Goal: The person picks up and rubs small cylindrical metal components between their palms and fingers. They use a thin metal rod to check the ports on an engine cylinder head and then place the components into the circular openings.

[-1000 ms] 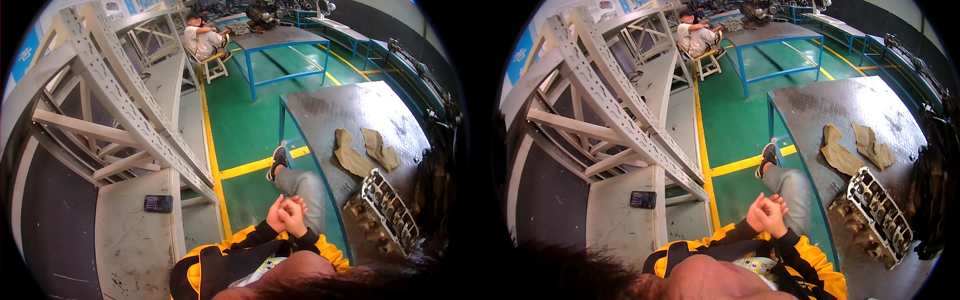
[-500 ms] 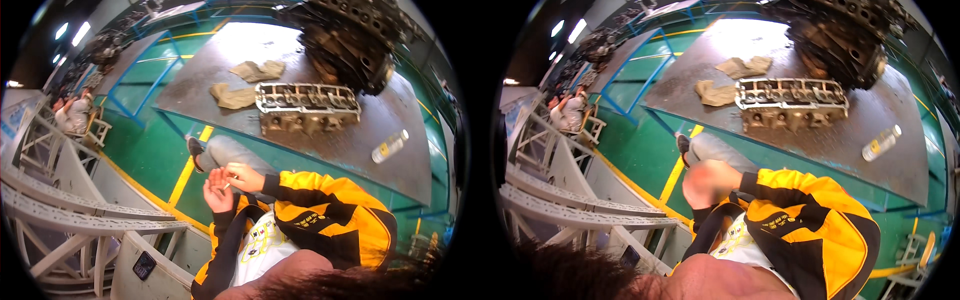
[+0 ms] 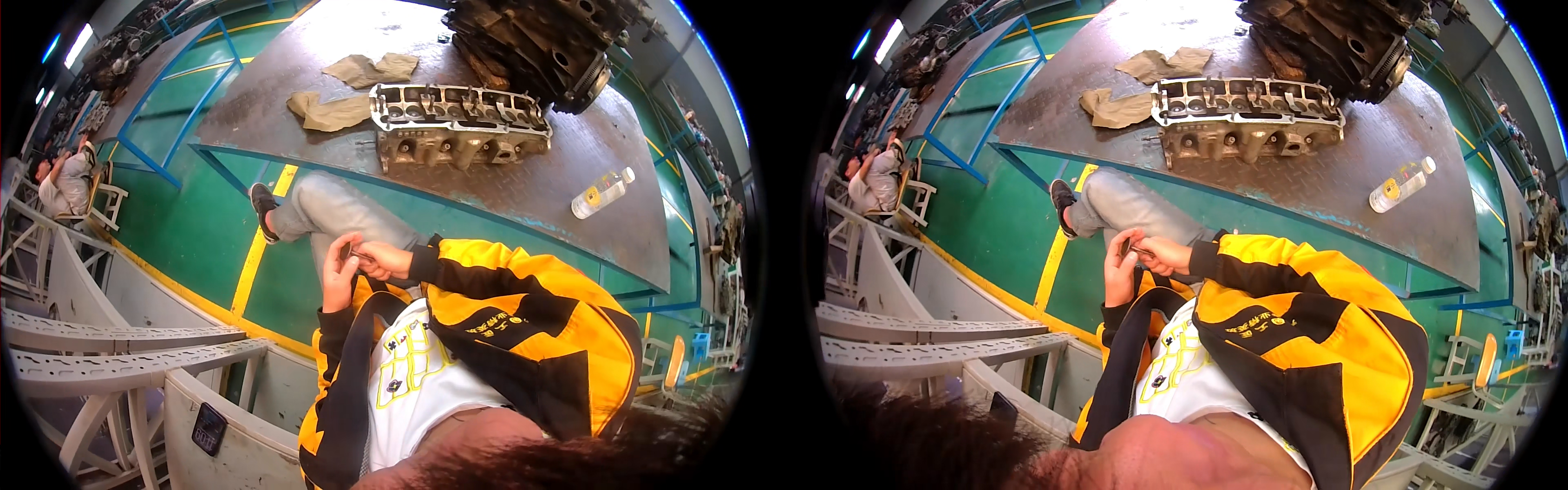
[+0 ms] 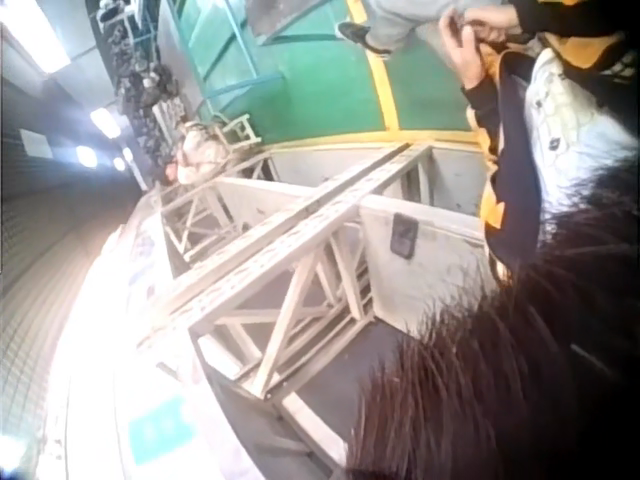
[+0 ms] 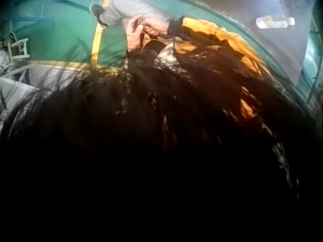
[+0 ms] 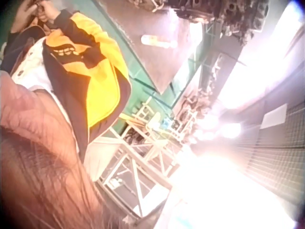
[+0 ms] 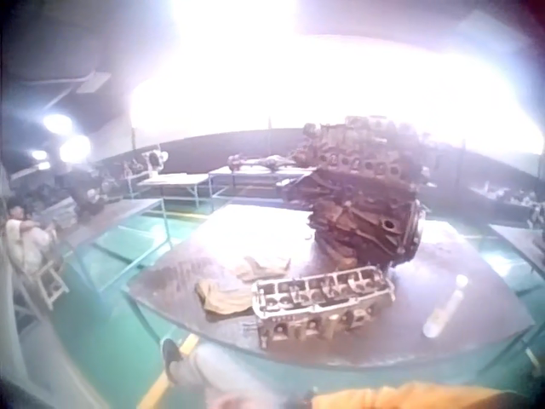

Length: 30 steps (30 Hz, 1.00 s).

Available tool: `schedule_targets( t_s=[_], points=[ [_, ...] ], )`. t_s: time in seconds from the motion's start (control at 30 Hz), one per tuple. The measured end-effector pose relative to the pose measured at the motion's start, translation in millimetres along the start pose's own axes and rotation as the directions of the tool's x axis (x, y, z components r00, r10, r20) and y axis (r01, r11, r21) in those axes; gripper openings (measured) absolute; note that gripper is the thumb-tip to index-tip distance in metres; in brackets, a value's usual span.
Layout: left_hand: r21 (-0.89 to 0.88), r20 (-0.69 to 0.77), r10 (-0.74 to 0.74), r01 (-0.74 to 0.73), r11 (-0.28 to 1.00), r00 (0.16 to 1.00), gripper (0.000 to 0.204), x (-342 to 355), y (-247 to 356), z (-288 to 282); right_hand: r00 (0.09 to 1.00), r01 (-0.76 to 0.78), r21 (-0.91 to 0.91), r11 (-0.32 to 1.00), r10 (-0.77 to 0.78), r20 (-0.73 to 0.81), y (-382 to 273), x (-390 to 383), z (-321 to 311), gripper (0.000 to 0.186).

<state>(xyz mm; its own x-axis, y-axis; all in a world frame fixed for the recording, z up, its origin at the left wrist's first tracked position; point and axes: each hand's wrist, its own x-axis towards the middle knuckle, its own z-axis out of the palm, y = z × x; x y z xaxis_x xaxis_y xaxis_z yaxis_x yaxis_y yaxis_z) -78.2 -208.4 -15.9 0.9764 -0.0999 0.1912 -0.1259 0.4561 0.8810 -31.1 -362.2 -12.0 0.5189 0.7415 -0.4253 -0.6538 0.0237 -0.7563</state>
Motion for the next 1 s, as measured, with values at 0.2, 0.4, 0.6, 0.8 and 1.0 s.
schedule_targets(
  t_s=[0.2, 0.4, 0.6, 0.8, 1.0],
  points=[
    [0.074, -0.126, 0.005, 0.005, 0.997, 0.992, 0.036, 0.0, -4.2, -8.5, 1.0, 0.007, -0.123, 0.992, -0.005, 0.012, -9.1, -12.7, -8.1, 0.028],
    [0.132, -0.143, 0.073, -0.054, 0.99, 0.987, 0.042, 2.4, 1.4, -18.2, 0.99, 0.102, -0.219, 0.97, -0.078, 0.118, -19.4, -23.8, -19.8, 0.028],
    [-0.047, -0.185, 0.084, -0.094, 0.994, 0.979, 0.039, 1.3, -2.1, -11.9, 0.946, 0.279, -0.317, 0.906, -0.316, -0.07, -56.2, -51.5, -37.3, 0.033],
    [-0.005, -0.181, 0.066, -0.068, 0.998, 0.981, 0.036, -0.2, -9.3, -23.2, 0.707, 0.496, -0.533, 0.686, -0.675, -0.211, -103.2, -110.1, -28.6, 0.026],
    [-0.098, -0.168, 0.077, -0.094, 0.991, 0.983, 0.043, 0.1, -10.2, -25.3, 0.138, 0.545, -0.831, 0.108, -0.99, -0.039, -102.6, -124.3, -27.6, 0.018]
  ],
)
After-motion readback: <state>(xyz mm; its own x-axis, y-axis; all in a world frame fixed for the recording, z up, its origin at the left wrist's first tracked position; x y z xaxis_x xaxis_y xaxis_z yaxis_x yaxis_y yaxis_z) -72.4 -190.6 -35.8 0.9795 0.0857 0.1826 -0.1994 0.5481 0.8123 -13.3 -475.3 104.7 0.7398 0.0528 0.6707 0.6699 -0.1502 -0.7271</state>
